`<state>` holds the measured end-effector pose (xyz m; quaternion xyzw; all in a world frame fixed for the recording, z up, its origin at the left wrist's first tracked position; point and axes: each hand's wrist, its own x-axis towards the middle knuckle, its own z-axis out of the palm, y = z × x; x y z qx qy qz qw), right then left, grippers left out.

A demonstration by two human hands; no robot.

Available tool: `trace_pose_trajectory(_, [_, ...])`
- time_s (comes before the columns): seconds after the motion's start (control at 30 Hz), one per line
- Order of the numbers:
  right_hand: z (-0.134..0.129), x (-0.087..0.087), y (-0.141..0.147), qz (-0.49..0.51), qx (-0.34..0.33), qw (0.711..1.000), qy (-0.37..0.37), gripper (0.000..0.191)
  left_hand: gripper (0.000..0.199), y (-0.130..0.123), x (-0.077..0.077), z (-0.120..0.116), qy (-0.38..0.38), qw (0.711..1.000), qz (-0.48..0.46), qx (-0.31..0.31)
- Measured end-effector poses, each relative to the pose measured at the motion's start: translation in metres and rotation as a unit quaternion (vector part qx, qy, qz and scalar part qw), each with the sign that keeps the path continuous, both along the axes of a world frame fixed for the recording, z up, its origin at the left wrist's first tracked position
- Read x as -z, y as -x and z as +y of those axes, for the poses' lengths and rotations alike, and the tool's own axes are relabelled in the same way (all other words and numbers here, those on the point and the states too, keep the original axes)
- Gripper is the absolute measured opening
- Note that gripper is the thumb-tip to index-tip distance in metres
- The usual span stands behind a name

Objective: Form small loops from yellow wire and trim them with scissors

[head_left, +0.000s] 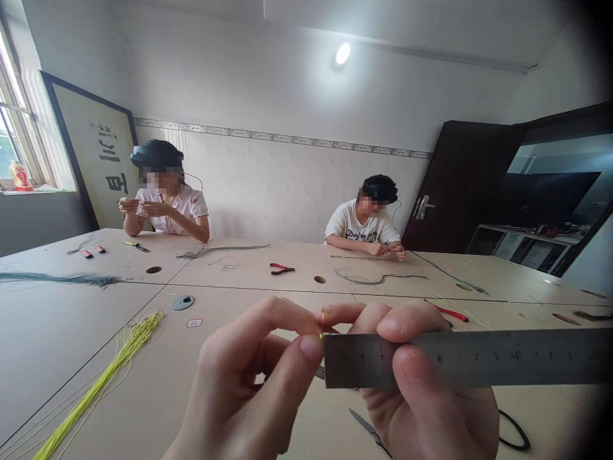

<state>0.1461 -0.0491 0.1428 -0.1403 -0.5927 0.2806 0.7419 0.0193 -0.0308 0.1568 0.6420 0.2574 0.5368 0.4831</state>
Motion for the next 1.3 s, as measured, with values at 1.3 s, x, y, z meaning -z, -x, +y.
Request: trace_pose_trajectory(1.3, [0.007, 0.003, 0.004, 0.023, -0.059, 0.992, 0.106, 0.01, 0.017, 0.002, 0.004, 0.02, 0.199, 0.952, -0.077, 0.221])
